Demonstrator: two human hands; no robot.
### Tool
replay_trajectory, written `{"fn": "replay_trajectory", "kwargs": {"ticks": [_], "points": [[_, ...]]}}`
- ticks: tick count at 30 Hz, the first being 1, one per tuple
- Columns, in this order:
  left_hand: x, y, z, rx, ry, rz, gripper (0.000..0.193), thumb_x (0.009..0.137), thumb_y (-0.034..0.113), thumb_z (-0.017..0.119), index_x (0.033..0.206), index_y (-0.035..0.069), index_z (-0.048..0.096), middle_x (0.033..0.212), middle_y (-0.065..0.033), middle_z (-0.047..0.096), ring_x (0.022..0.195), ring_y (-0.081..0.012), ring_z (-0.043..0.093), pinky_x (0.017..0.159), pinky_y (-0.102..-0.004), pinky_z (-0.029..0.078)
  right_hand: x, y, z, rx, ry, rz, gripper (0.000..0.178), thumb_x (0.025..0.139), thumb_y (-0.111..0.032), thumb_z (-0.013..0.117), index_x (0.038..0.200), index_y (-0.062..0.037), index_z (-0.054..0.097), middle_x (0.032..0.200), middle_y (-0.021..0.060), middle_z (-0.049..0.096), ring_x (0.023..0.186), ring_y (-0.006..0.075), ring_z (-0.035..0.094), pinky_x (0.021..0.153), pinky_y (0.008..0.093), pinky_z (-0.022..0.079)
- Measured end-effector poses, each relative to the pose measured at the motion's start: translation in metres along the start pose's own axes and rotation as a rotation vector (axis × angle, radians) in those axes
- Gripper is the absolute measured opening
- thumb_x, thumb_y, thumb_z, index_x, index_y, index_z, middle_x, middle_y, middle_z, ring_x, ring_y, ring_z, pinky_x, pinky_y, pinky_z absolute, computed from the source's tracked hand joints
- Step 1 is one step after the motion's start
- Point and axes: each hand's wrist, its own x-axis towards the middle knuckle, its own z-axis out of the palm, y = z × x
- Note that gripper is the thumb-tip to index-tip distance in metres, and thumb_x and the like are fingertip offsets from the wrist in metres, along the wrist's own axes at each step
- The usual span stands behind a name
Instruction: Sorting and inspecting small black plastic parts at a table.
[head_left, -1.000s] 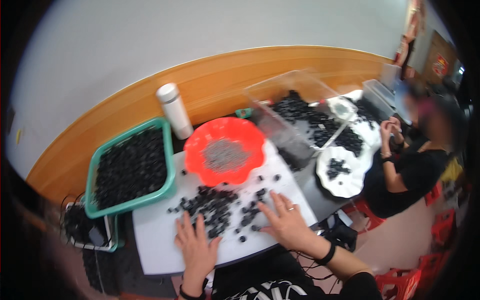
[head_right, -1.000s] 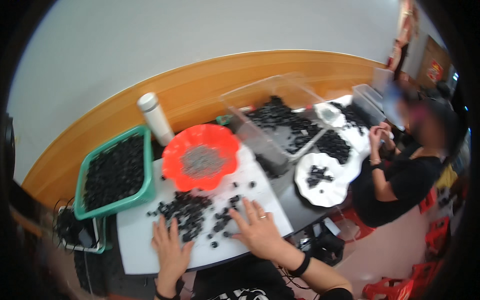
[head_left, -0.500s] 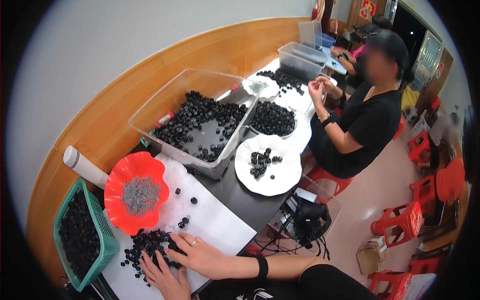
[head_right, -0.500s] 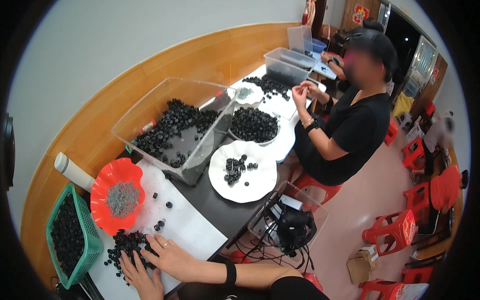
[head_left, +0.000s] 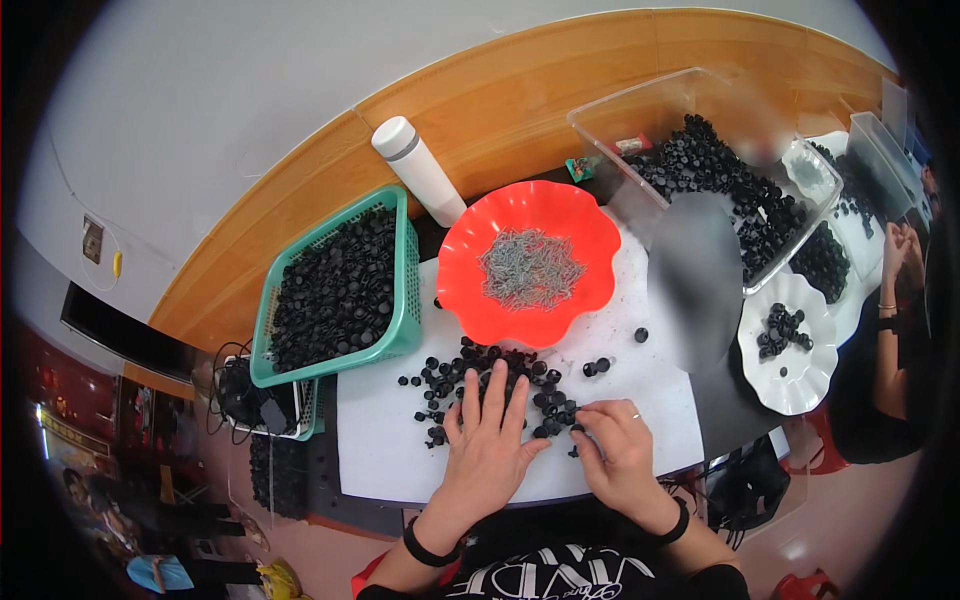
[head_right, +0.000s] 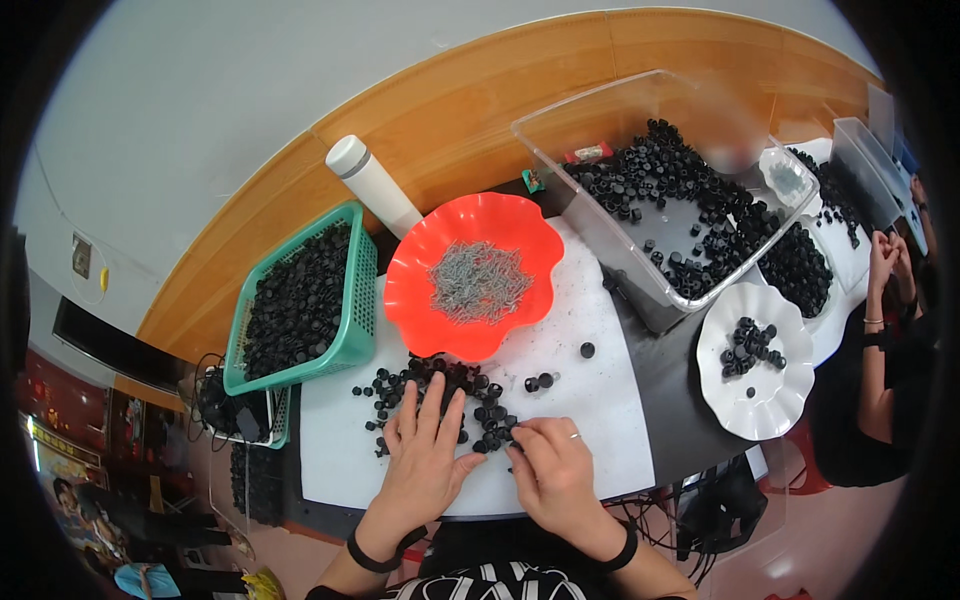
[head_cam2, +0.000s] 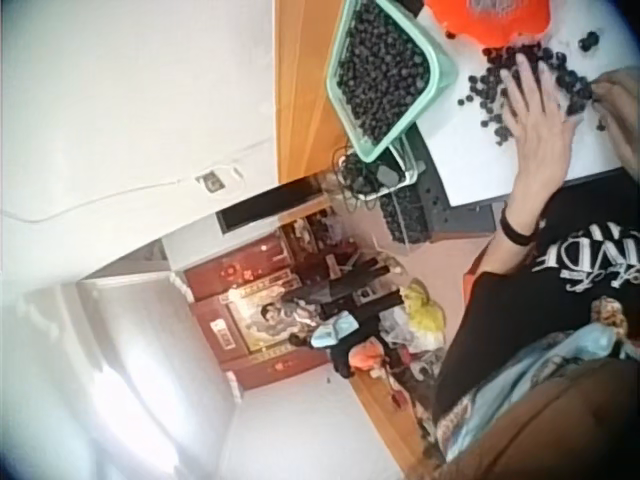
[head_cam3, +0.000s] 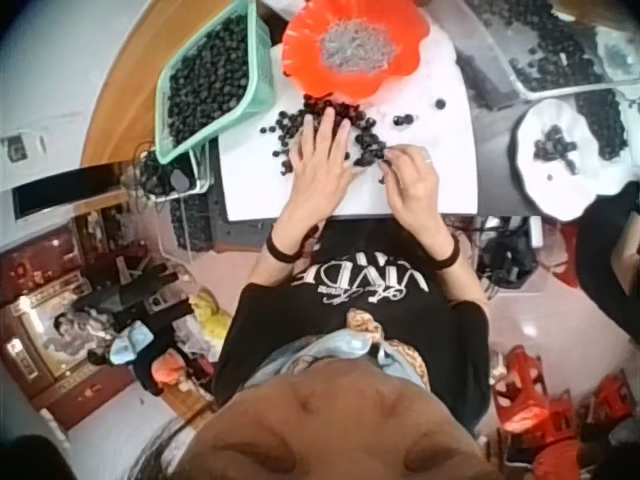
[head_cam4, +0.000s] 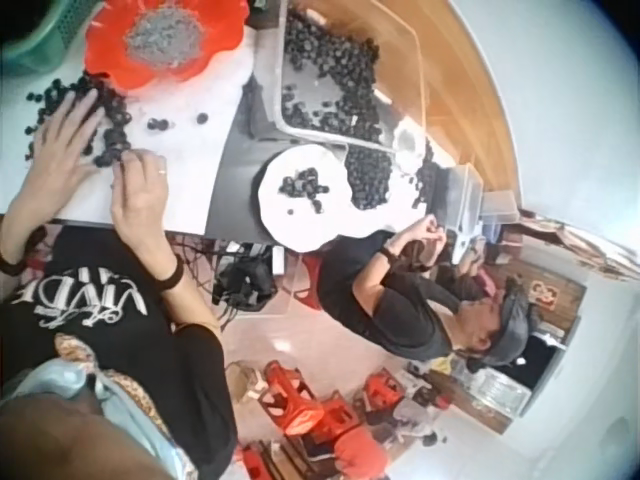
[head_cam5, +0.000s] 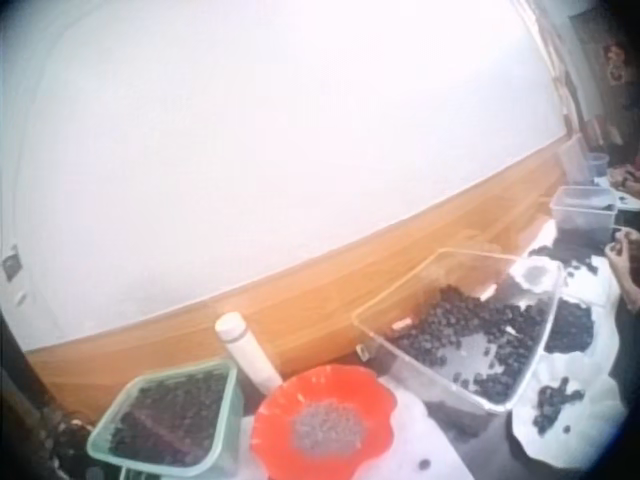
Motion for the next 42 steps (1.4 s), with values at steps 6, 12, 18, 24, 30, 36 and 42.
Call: {"fn": "replay_trajectory", "kwargs": {"ticks": [6,12,18,24,30,36,42], "points": [[0.011,0.013,-0.002,-0.015,-0.134,0.124,0.085,0.086,0.043,0.073,0.150,0.000,0.037,0.163,-0.0220,0.022,0.147,-0.0465,0.022,0.107,-0.0603,0.028,-0.001,-0.001,-0.001,-0.017,-0.036,0.001,0.025,0.077,0.003,0.070,0.101,0.0040,0.065,0.097,0.0183,0.062,0.081,0.0352,0.058,0.068,0.0409,0.049],[0.019,0.018,-0.006,0.127,-0.166,0.177,0.080,0.088,0.047,0.069,0.150,0.005,0.042,0.162,-0.0176,0.025,0.146,-0.0444,0.027,0.104,-0.0627,0.034,0.000,0.002,-0.003,0.017,-0.030,0.007,0.025,0.078,0.004,0.069,0.102,0.0043,0.065,0.098,0.0187,0.062,0.082,0.0352,0.058,0.069,0.0414,0.049],[0.002,0.020,-0.015,0.019,-0.187,0.097,0.082,0.086,0.045,0.072,0.147,0.000,0.043,0.160,-0.0286,0.022,0.145,-0.0507,0.021,0.109,-0.0602,0.024,-0.001,0.005,-0.006,0.062,-0.008,0.066,0.025,0.079,0.004,0.068,0.104,0.0050,0.065,0.100,0.0192,0.062,0.085,0.0365,0.059,0.072,0.0423,0.049],[-0.021,0.016,-0.002,-0.041,-0.137,0.054,0.081,0.085,0.045,0.073,0.147,0.000,0.044,0.158,-0.0317,0.021,0.144,-0.0531,0.020,0.109,-0.0596,0.022,0.001,0.002,-0.007,0.026,-0.031,0.120,0.029,0.079,0.003,0.068,0.108,0.0061,0.063,0.109,0.0235,0.061,0.096,0.0407,0.060,0.081,0.0445,0.051],[-0.032,0.007,0.024,-0.129,-0.011,0.049,0.076,0.084,0.046,0.074,0.144,0.006,0.049,0.158,-0.0308,0.022,0.144,-0.0523,0.021,0.107,-0.0589,0.023,0.019,-0.006,-0.018,-0.177,-0.213,0.103,0.039,0.080,0.001,0.067,0.118,0.0068,0.061,0.127,0.0271,0.058,0.099,0.0418,0.062,0.083,0.0447,0.053],[-0.035,0.002,0.035,-0.199,0.094,0.078,0.072,0.083,0.047,0.075,0.140,0.007,0.054,0.156,-0.0320,0.028,0.141,-0.0537,0.025,0.105,-0.0598,0.026,0.027,-0.001,-0.011,-0.518,-0.341,-0.005,0.044,0.072,-0.004,0.065,0.114,0.0066,0.065,0.120,0.0233,0.063,0.080,0.0326,0.061,0.067,0.0377,0.053],[-0.036,-0.001,0.036,-0.249,0.147,0.111,0.069,0.083,0.047,0.075,0.136,0.007,0.058,0.154,-0.0328,0.031,0.140,-0.0536,0.027,0.105,-0.0585,0.027,0.022,0.003,-0.012,-0.639,-0.339,-0.224,0.037,0.070,-0.009,0.063,0.104,0.0056,0.067,0.092,0.0127,0.060,0.070,0.0253,0.056,0.057,0.0323,0.047]]}}
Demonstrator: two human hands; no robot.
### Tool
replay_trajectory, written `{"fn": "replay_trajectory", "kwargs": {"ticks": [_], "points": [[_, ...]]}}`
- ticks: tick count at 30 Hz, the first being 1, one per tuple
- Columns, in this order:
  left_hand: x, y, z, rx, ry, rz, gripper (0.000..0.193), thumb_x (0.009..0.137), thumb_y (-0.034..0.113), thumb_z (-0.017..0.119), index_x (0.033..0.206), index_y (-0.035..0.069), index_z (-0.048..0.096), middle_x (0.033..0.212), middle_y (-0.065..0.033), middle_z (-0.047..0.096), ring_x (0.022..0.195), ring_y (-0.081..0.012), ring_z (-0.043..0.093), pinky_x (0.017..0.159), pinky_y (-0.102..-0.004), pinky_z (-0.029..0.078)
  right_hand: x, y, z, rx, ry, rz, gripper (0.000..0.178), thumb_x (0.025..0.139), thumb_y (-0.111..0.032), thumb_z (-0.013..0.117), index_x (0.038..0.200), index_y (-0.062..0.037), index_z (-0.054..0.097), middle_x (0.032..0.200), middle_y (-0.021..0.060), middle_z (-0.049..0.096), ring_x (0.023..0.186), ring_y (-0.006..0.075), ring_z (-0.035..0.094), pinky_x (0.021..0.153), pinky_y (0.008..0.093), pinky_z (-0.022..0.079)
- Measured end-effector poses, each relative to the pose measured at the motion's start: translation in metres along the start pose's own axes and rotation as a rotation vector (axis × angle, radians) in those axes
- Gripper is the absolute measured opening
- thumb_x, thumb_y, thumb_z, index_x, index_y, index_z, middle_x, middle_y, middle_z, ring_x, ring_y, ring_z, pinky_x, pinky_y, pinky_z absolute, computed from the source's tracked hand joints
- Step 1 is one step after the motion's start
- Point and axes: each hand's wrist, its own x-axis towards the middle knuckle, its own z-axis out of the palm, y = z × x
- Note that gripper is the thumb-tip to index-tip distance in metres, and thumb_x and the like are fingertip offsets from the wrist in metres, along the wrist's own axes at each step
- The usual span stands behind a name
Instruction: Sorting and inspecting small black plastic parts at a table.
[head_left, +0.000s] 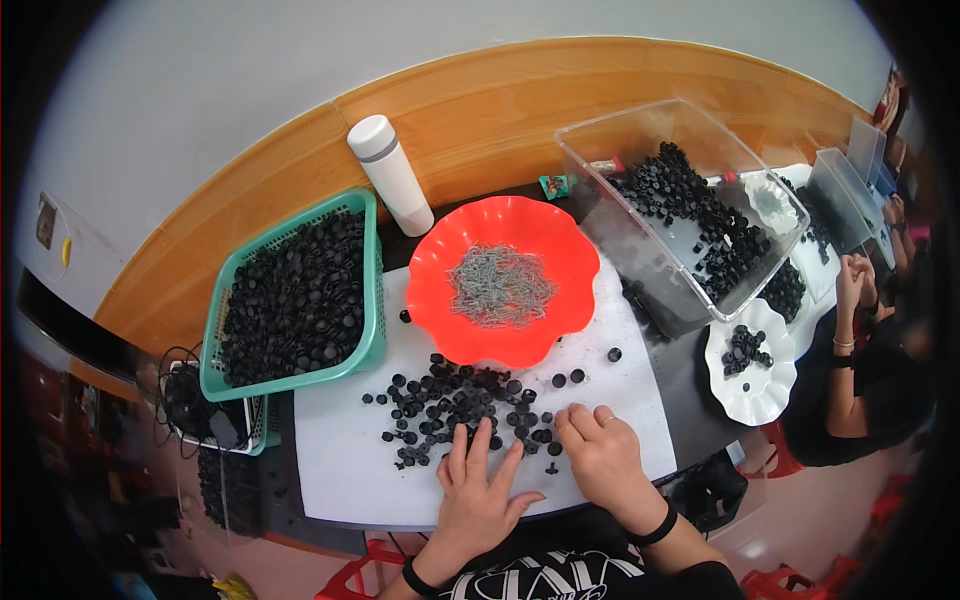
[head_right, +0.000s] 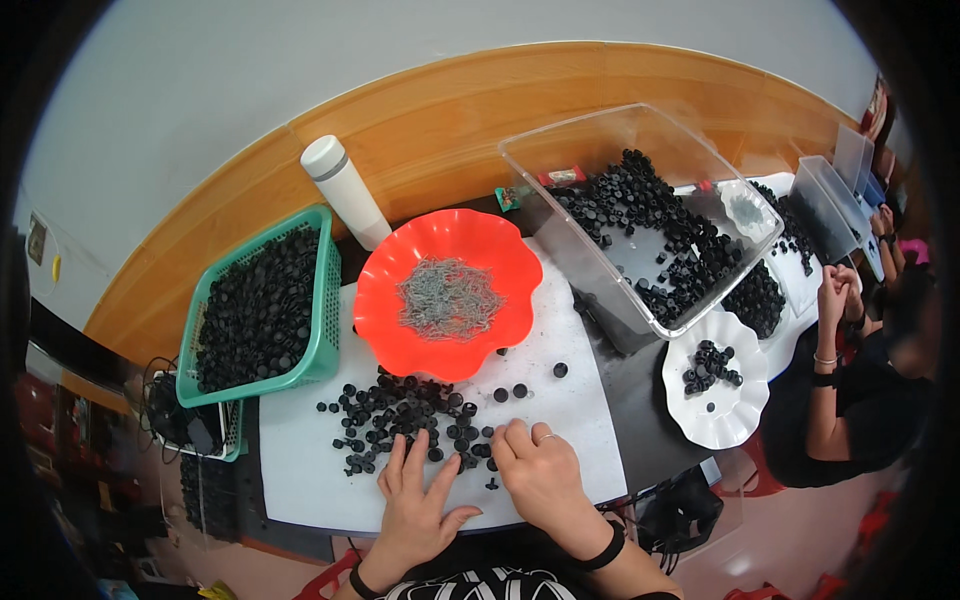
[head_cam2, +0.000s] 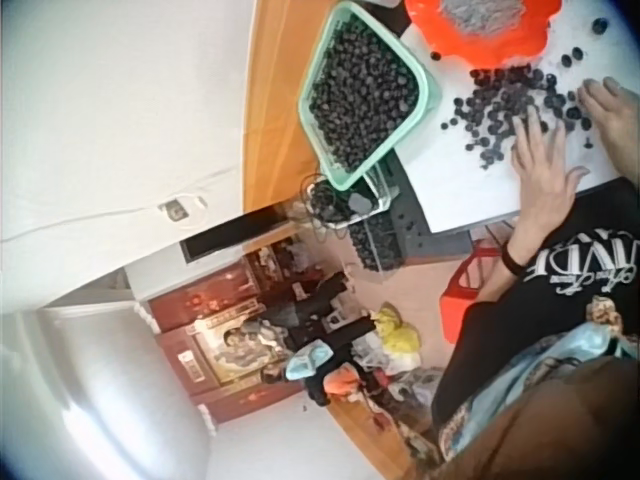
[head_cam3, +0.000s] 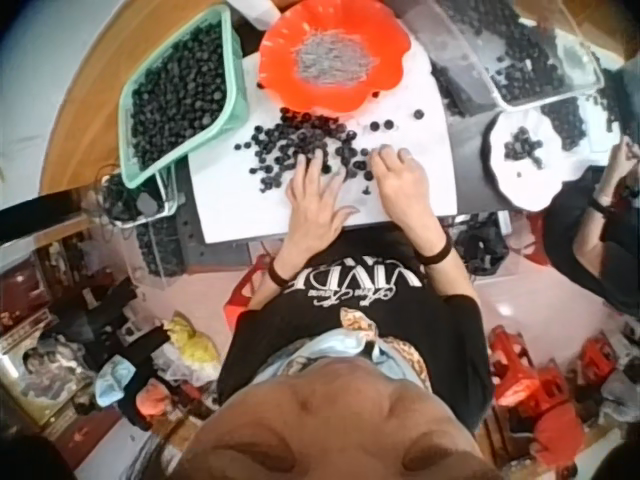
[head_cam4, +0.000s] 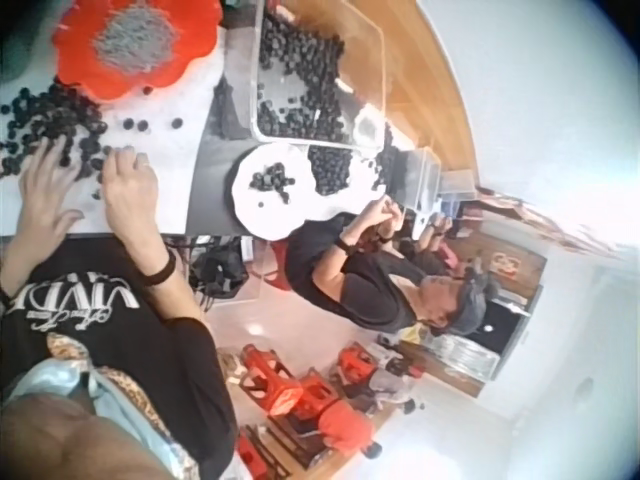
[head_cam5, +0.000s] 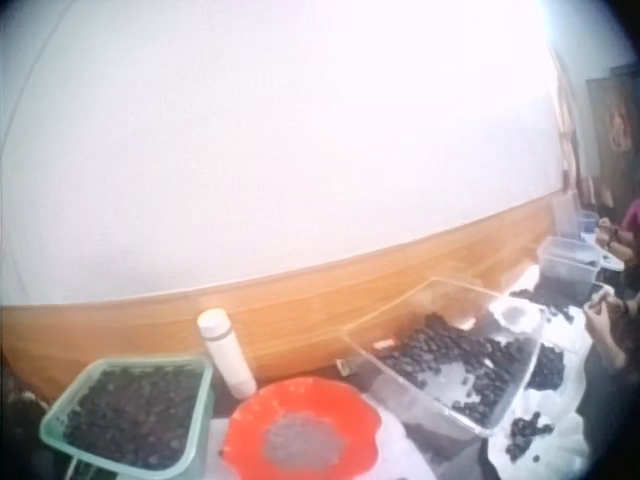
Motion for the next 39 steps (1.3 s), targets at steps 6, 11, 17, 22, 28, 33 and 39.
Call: {"fn": "replay_trajectory", "kwargs": {"ticks": [6,11,17,22,28,33,39], "points": [[0.001,-0.001,-0.003,-0.033,0.005,0.007,0.066,0.082,0.046,0.076,0.132,0.005,0.062,0.152,-0.0327,0.032,0.140,-0.0529,0.027,0.104,-0.0577,0.028,0.006,-0.007,0.002,-0.032,-0.005,0.058,0.033,0.070,-0.009,0.062,0.100,0.0043,0.065,0.083,0.0114,0.053,0.071,0.0264,0.057,0.056,0.0329,0.047],[-0.001,-0.003,-0.003,-0.035,0.039,0.022,0.066,0.083,0.047,0.075,0.132,0.005,0.062,0.152,-0.0326,0.033,0.139,-0.0526,0.027,0.103,-0.0578,0.028,0.006,-0.010,0.007,-0.065,-0.028,0.111,0.019,0.071,-0.007,0.062,0.088,0.0002,0.059,0.083,0.0126,0.052,0.073,0.0289,0.058,0.056,0.0358,0.049],[-0.003,-0.005,-0.005,-0.057,0.067,0.037,0.065,0.085,0.047,0.073,0.134,0.006,0.061,0.152,-0.0317,0.034,0.139,-0.0517,0.028,0.102,-0.0571,0.030,0.001,-0.016,0.003,-0.112,-0.042,0.190,0.016,0.068,-0.003,0.062,0.082,-0.0015,0.056,0.085,0.0142,0.052,0.076,0.0322,0.059,0.057,0.0382,0.050],[-0.006,-0.007,-0.004,-0.067,0.101,0.045,0.065,0.086,0.046,0.073,0.135,0.006,0.059,0.151,-0.0321,0.035,0.138,-0.0511,0.029,0.100,-0.0564,0.032,-0.010,-0.018,0.005,-0.143,-0.048,0.237,0.017,0.067,0.000,0.061,0.083,-0.0018,0.055,0.088,0.0148,0.052,0.078,0.0334,0.059,0.058,0.0400,0.051],[-0.007,-0.009,-0.003,-0.120,0.143,0.069,0.062,0.087,0.045,0.072,0.131,0.003,0.062,0.151,-0.0331,0.035,0.138,-0.0530,0.030,0.103,-0.0571,0.030,-0.012,-0.021,0.003,-0.184,-0.031,0.276,0.021,0.066,0.002,0.061,0.085,-0.0022,0.055,0.088,0.0146,0.052,0.079,0.0336,0.059,0.060,0.0409,0.051],[-0.007,-0.010,-0.002,-0.138,0.156,0.071,0.061,0.087,0.044,0.072,0.130,0.002,0.062,0.151,-0.0333,0.034,0.138,-0.0532,0.030,0.104,-0.0570,0.030,-0.017,-0.020,0.006,-0.120,0.029,0.268,0.020,0.068,0.000,0.062,0.087,-0.0034,0.055,0.087,0.0131,0.052,0.077,0.0331,0.059,0.060,0.0413,0.051],[-0.009,-0.011,-0.002,-0.161,0.183,0.069,0.060,0.086,0.040,0.073,0.130,0.001,0.061,0.151,-0.0332,0.034,0.138,-0.0534,0.030,0.104,-0.0570,0.030,-0.015,-0.030,0.005,-0.107,-0.043,0.222,0.026,0.073,0.000,0.064,0.099,-0.0049,0.064,0.087,0.0122,0.054,0.075,0.0332,0.060,0.060,0.0425,0.050]]}}
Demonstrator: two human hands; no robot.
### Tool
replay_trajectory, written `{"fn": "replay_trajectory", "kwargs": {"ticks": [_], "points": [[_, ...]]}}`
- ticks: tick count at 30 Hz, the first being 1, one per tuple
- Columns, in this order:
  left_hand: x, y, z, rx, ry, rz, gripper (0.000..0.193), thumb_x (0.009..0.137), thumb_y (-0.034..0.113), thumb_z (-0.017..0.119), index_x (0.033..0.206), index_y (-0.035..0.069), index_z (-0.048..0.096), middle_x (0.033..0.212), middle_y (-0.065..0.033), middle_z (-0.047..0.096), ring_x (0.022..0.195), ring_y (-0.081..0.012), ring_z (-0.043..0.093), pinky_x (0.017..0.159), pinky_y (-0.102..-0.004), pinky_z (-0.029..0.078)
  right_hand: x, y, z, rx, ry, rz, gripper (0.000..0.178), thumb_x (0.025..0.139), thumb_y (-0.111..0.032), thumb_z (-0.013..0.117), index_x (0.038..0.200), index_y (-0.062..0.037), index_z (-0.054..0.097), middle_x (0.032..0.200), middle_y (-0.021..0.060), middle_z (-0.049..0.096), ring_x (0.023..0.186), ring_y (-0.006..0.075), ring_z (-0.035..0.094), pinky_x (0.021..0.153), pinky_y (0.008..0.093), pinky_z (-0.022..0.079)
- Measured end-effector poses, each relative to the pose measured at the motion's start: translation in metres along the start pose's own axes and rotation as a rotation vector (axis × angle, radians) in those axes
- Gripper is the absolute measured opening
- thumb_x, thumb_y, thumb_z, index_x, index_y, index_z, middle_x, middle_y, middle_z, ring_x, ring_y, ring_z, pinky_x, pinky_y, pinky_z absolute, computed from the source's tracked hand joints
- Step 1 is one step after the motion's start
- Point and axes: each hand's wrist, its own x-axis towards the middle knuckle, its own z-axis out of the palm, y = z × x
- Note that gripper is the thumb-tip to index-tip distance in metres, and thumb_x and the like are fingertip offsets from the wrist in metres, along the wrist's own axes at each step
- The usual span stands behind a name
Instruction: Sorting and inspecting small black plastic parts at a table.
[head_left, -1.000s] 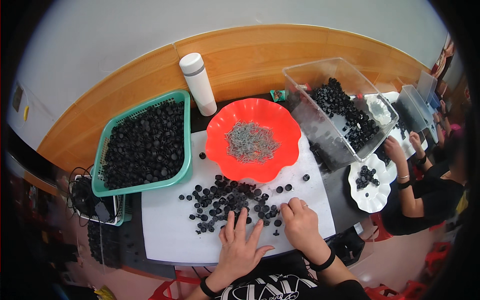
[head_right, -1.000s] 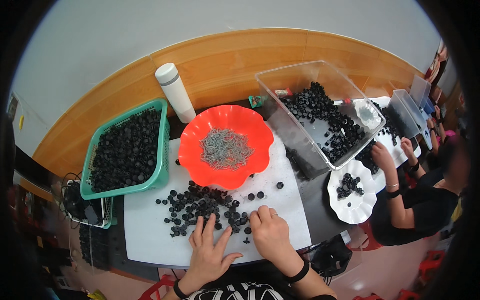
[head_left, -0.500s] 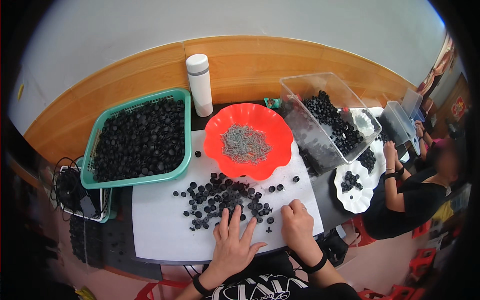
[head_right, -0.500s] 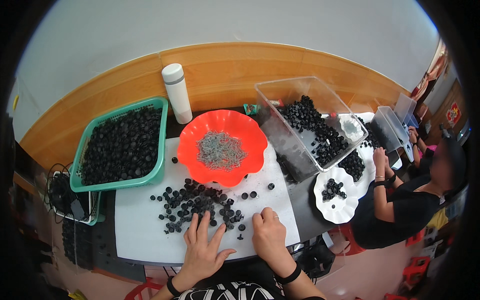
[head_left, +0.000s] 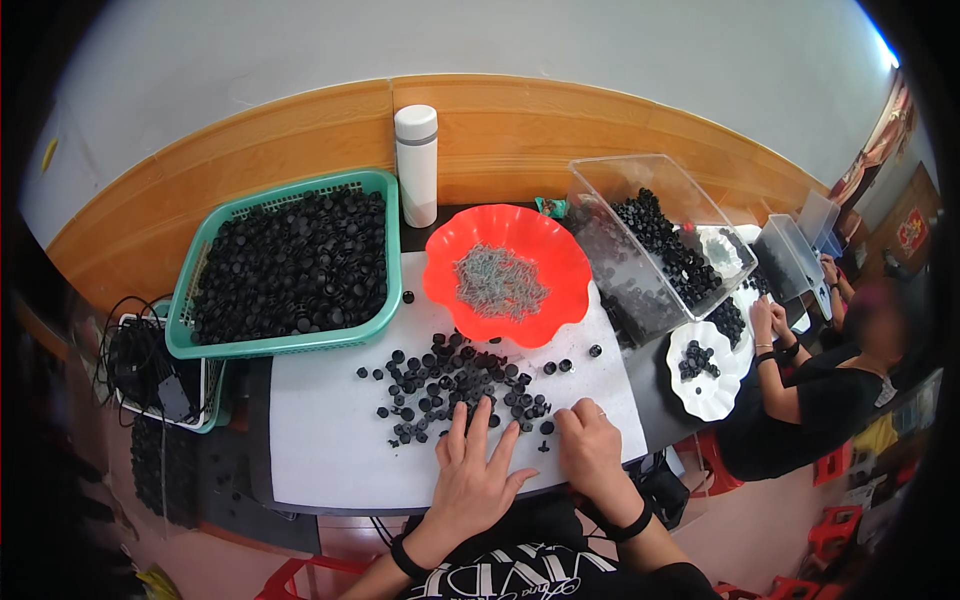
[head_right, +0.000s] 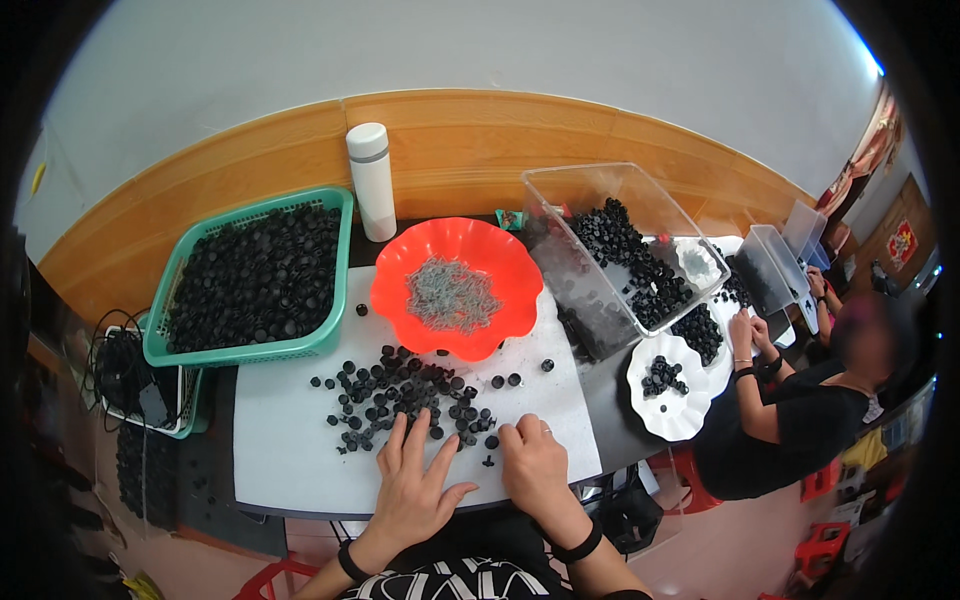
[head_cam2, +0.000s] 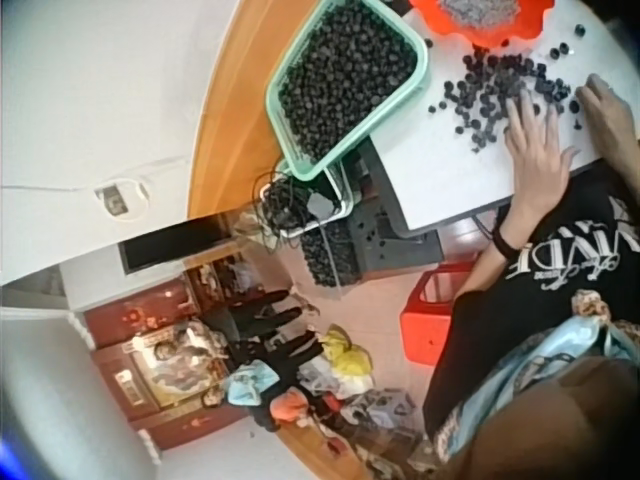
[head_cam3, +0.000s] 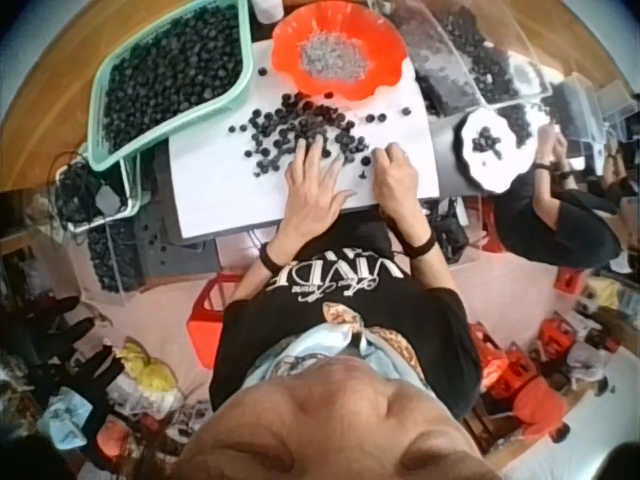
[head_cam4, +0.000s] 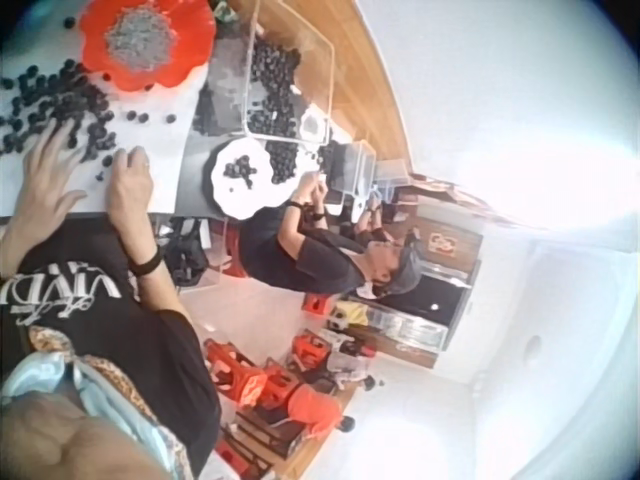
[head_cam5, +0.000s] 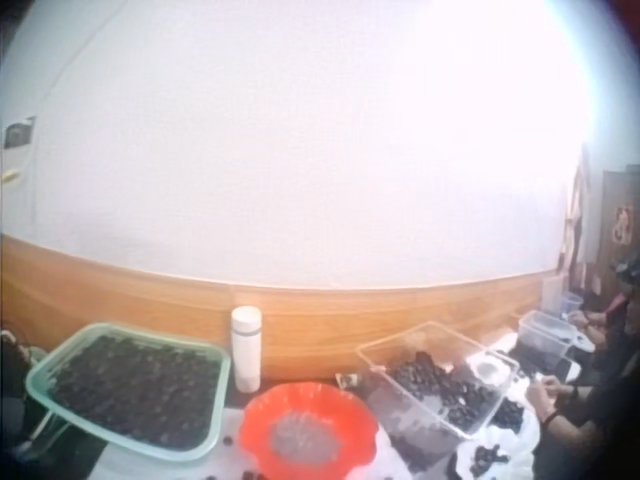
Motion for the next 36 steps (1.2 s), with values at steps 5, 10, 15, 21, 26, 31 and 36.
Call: {"fn": "replay_trajectory", "kwargs": {"ticks": [5,10,15,21,26,31,36], "points": [[-0.004,-0.002,0.002,-0.025,0.031,0.006,0.058,0.085,0.036,0.075,0.130,0.001,0.061,0.151,-0.0324,0.035,0.137,-0.0534,0.031,0.106,-0.0576,0.030,0.019,0.012,-0.015,0.327,-0.006,0.098,0.025,0.079,0.000,0.065,0.103,-0.0038,0.066,0.095,0.0144,0.059,0.081,0.0361,0.060,0.064,0.0439,0.051],[-0.005,-0.003,0.004,-0.046,0.060,0.009,0.055,0.085,0.033,0.076,0.128,0.001,0.062,0.151,-0.0319,0.035,0.137,-0.0533,0.030,0.106,-0.0584,0.029,0.053,0.025,-0.015,0.083,0.016,-0.078,0.031,0.079,0.003,0.066,0.109,-0.0023,0.067,0.106,0.0183,0.062,0.095,0.0397,0.059,0.080,0.0445,0.051],[-0.006,-0.003,0.004,-0.077,0.087,0.000,0.053,0.086,0.028,0.075,0.128,0.000,0.061,0.150,-0.0320,0.036,0.138,-0.0538,0.029,0.108,-0.0601,0.028,0.067,0.020,-0.008,-0.123,-0.154,-0.220,0.050,0.078,0.000,0.061,0.128,-0.0063,0.063,0.131,0.0181,0.060,0.111,0.0388,0.056,0.087,0.0467,0.048],[-0.008,-0.005,0.002,-0.100,0.068,0.005,0.052,0.086,0.027,0.074,0.127,-0.001,0.061,0.149,-0.0330,0.036,0.137,-0.0541,0.029,0.108,-0.0610,0.028,0.059,0.014,-0.017,-0.229,-0.238,-0.370,0.048,0.078,-0.004,0.061,0.126,-0.0037,0.064,0.132,0.0072,0.059,0.121,0.0344,0.053,0.089,0.0500,0.046],[-0.008,-0.006,0.001,-0.107,0.064,0.006,0.051,0.086,0.026,0.074,0.127,-0.001,0.060,0.149,-0.0332,0.036,0.137,-0.0544,0.030,0.107,-0.0612,0.028,0.027,0.022,-0.037,-0.103,-0.221,-0.317,0.037,0.075,0.000,0.060,0.111,-0.0051,0.070,0.125,0.0051,0.063,0.119,0.0304,0.054,0.086,0.0477,0.045],[-0.007,-0.004,0.001,-0.093,0.053,0.004,0.051,0.086,0.025,0.074,0.127,-0.001,0.060,0.148,-0.0329,0.036,0.136,-0.0544,0.030,0.106,-0.0612,0.029,0.002,0.030,-0.040,0.205,0.024,0.098,0.025,0.075,0.005,0.064,0.098,-0.0016,0.070,0.099,0.0130,0.067,0.095,0.0344,0.062,0.079,0.0449,0.050],[-0.004,-0.004,0.004,-0.067,0.061,0.012,0.050,0.085,0.024,0.074,0.126,-0.002,0.061,0.148,-0.0327,0.036,0.136,-0.0542,0.031,0.107,-0.0612,0.029,-0.018,0.010,-0.030,0.252,0.086,0.030,0.022,0.075,0.002,0.070,0.096,-0.0005,0.069,0.093,0.0147,0.064,0.085,0.0363,0.060,0.072,0.0431,0.050]]}}
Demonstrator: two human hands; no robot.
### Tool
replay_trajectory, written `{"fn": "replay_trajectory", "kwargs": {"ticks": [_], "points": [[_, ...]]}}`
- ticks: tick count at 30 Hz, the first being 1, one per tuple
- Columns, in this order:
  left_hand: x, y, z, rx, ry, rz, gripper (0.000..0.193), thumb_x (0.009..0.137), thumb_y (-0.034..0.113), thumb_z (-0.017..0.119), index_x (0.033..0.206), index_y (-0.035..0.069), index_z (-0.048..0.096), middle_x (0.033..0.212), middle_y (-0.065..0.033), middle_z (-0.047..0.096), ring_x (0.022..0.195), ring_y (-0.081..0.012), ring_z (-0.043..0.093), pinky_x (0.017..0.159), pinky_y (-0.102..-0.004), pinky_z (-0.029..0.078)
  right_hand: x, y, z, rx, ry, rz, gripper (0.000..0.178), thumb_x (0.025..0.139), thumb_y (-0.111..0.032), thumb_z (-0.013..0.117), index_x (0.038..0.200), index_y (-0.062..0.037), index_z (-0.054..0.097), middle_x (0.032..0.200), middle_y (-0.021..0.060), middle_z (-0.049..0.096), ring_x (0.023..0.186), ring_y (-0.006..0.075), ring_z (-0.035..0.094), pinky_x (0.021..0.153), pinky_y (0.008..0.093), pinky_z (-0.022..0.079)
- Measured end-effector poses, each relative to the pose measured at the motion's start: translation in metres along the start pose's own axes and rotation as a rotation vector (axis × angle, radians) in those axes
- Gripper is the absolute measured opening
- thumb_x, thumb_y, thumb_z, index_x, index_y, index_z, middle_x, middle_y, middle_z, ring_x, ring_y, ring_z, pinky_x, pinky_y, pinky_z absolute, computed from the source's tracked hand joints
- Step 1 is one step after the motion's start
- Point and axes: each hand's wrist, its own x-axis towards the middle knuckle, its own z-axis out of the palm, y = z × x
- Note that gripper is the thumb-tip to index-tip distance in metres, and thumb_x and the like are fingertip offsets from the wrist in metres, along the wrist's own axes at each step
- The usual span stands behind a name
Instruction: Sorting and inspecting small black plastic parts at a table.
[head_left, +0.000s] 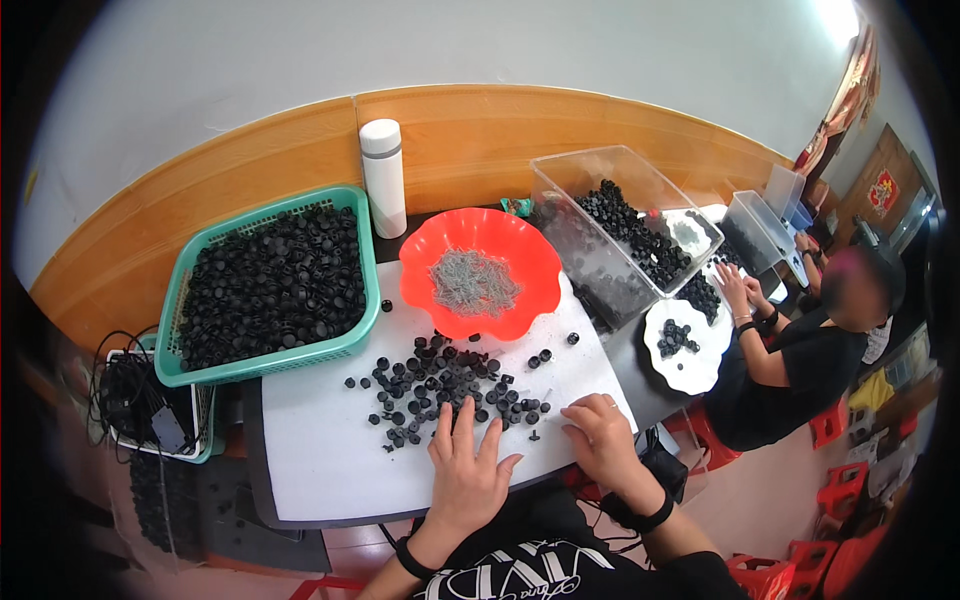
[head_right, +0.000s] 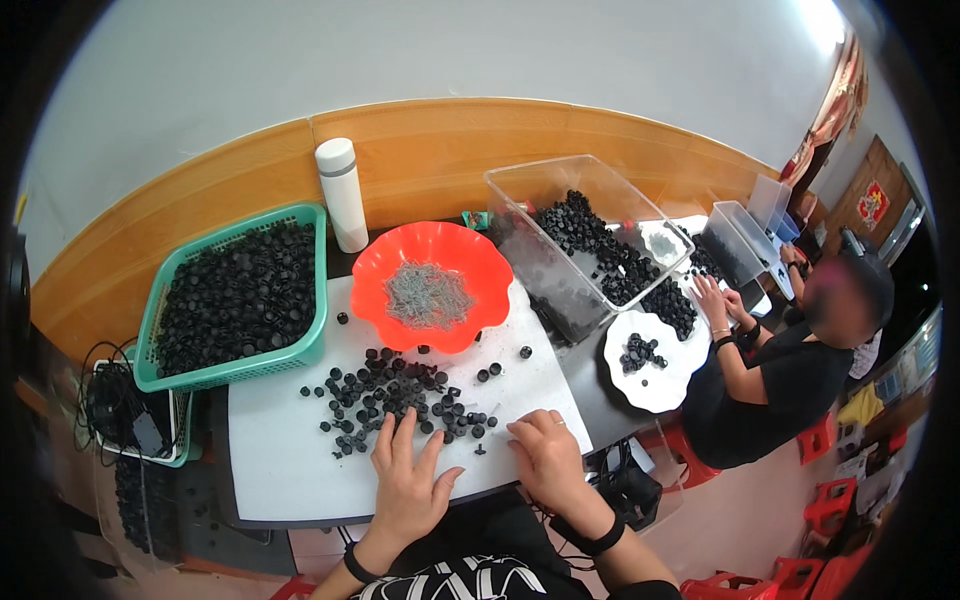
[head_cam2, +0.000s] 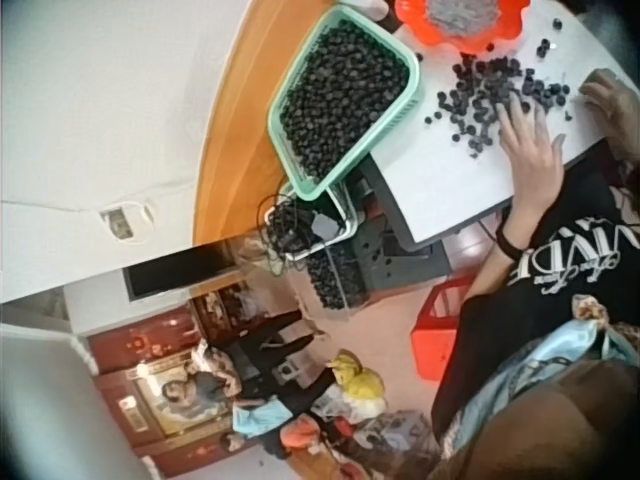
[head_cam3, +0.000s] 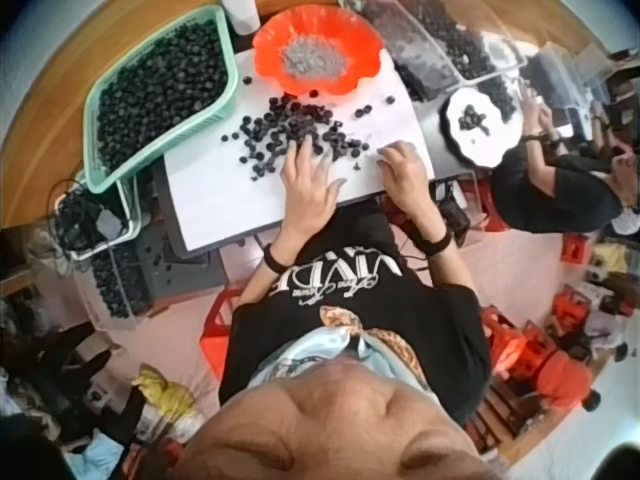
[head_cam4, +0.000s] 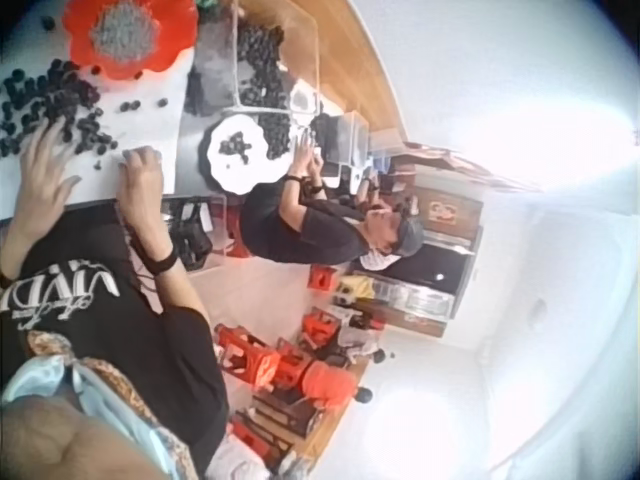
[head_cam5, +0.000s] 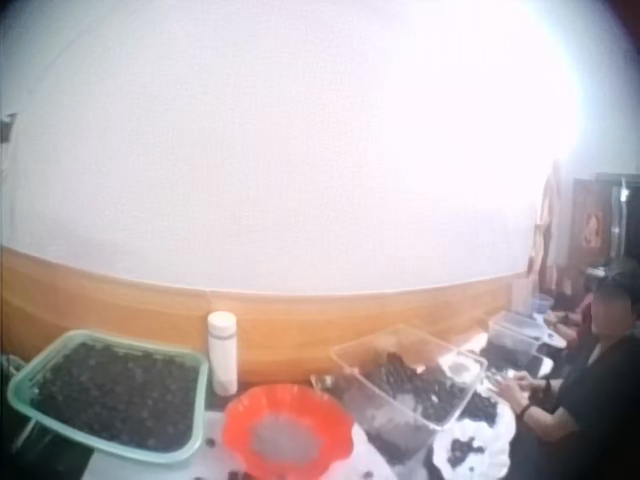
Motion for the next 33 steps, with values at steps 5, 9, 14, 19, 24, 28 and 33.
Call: {"fn": "replay_trajectory", "kwargs": {"ticks": [5,9,14,19,24,28,33], "points": [[-0.001,0.000,-0.001,0.023,-0.007,-0.018,0.050,0.085,0.023,0.074,0.126,-0.002,0.061,0.148,-0.0327,0.037,0.136,-0.0541,0.031,0.108,-0.0606,0.028,-0.007,-0.013,0.019,-0.111,0.054,-0.025,0.022,0.073,0.002,0.069,0.094,-0.0020,0.069,0.092,0.0142,0.058,0.081,0.0342,0.055,0.066,0.0419,0.048],[0.000,0.002,-0.001,0.035,0.004,-0.014,0.048,0.085,0.022,0.074,0.125,-0.002,0.061,0.148,-0.0327,0.038,0.136,-0.0541,0.031,0.109,-0.0604,0.028,-0.001,-0.011,0.033,-0.119,0.066,-0.034,0.021,0.069,0.004,0.064,0.089,-0.0029,0.068,0.090,0.0134,0.057,0.079,0.0331,0.054,0.064,0.0418,0.047],[-0.002,0.003,0.000,0.062,0.033,-0.023,0.046,0.085,0.020,0.074,0.124,-0.002,0.061,0.147,-0.0327,0.038,0.136,-0.0542,0.032,0.109,-0.0604,0.028,0.007,-0.002,0.039,0.067,0.289,-0.014,0.015,0.078,0.007,0.066,0.090,-0.0005,0.067,0.084,0.0118,0.060,0.073,0.0287,0.058,0.061,0.0372,0.047],[0.000,0.007,0.004,0.068,0.043,-0.020,0.046,0.084,0.017,0.075,0.123,-0.002,0.061,0.147,-0.0311,0.039,0.136,-0.0538,0.032,0.110,-0.0602,0.028,0.000,0.017,0.034,0.294,0.351,0.195,0.005,0.087,0.005,0.065,0.091,0.0019,0.066,0.076,0.0128,0.059,0.058,0.0215,0.057,0.054,0.0307,0.044],[-0.003,0.003,0.009,0.089,0.088,0.010,0.043,0.081,0.009,0.074,0.121,-0.002,0.061,0.148,-0.0279,0.041,0.136,-0.0525,0.034,0.111,-0.0600,0.029,-0.006,0.021,0.040,0.285,0.317,0.211,0.005,0.086,0.003,0.065,0.091,0.0008,0.065,0.077,0.0130,0.061,0.065,0.0237,0.062,0.058,0.0337,0.047],[-0.010,-0.003,0.004,0.086,0.100,0.007,0.038,0.085,0.007,0.068,0.120,-0.006,0.059,0.145,-0.0318,0.042,0.135,-0.0553,0.032,0.109,-0.0632,0.028,-0.004,0.017,0.048,0.322,0.349,0.156,0.005,0.086,-0.002,0.067,0.090,-0.0019,0.065,0.081,0.0144,0.062,0.068,0.0342,0.063,0.060,0.0402,0.049],[-0.007,-0.002,0.010,0.098,0.138,0.052,0.033,0.085,0.003,0.064,0.117,-0.007,0.060,0.135,-0.0277,0.049,0.131,-0.0527,0.036,0.108,-0.0609,0.031,-0.008,0.016,0.040,0.313,0.364,0.177,0.004,0.087,-0.003,0.066,0.089,-0.0028,0.064,0.082,0.0133,0.061,0.068,0.0348,0.063,0.060,0.0414,0.049]]}}
